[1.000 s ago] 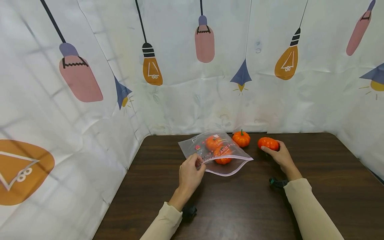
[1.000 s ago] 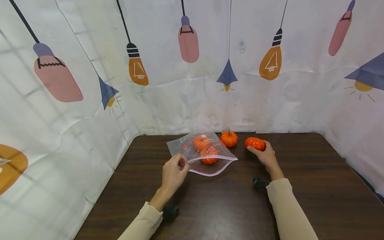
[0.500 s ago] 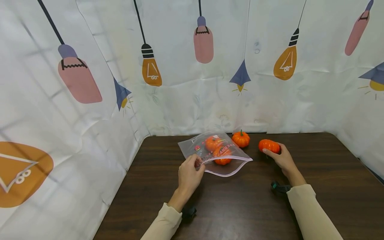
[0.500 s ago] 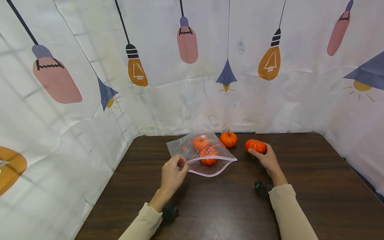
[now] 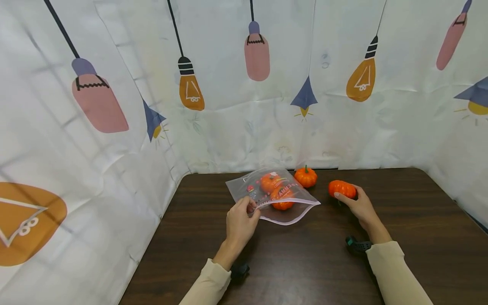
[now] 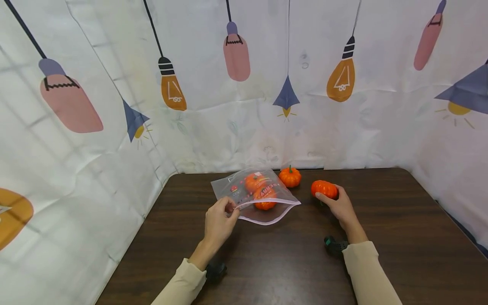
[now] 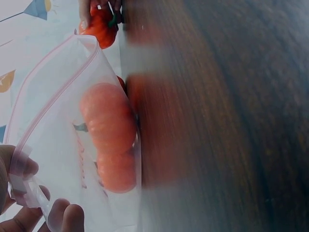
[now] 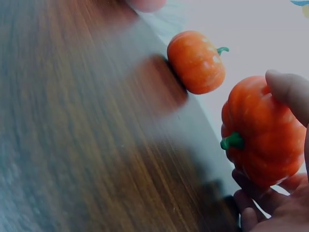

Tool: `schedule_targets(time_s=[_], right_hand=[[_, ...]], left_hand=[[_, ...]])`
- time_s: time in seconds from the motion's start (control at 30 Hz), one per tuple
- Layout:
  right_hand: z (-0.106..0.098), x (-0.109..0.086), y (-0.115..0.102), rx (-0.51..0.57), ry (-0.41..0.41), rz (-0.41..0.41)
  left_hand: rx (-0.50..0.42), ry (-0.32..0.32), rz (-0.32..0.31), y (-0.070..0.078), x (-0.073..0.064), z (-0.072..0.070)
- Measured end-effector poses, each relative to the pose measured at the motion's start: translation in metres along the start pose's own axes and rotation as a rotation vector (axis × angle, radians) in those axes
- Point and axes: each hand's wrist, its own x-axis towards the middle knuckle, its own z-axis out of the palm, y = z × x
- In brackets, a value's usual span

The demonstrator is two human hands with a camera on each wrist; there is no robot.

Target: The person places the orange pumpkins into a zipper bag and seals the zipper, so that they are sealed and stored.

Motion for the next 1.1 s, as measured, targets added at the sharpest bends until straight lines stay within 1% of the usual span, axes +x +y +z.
schedule_targets(time_s=[0.3, 0.5, 0.83, 1.0, 1.1], right_hand=[[-0.003, -0.002, 0.000, 0.035, 0.000, 0.006], [-0.007, -0.007, -0.014, 0.003, -0.025, 0.014], [-0.007, -0.022, -0.055, -0.031, -0.089, -0.096], [-0.006, -0.030, -0.070, 0.000, -0.113, -0.170], [-0.006, -0.034, -0.076, 0.011, -0.128, -0.200]], left_hand=[[0.004, 0.001, -0.002, -0.001, -0.001, -0.001], [0.002, 0.003, 0.002, -0.002, 0.001, -0.001], [-0.012, -0.007, -0.001, -0.001, 0.001, -0.001], [-0.014, -0.006, -0.002, -0.001, 0.001, 0.000], [-0.016, -0.006, -0.004, -0.001, 0.001, -0.001]])
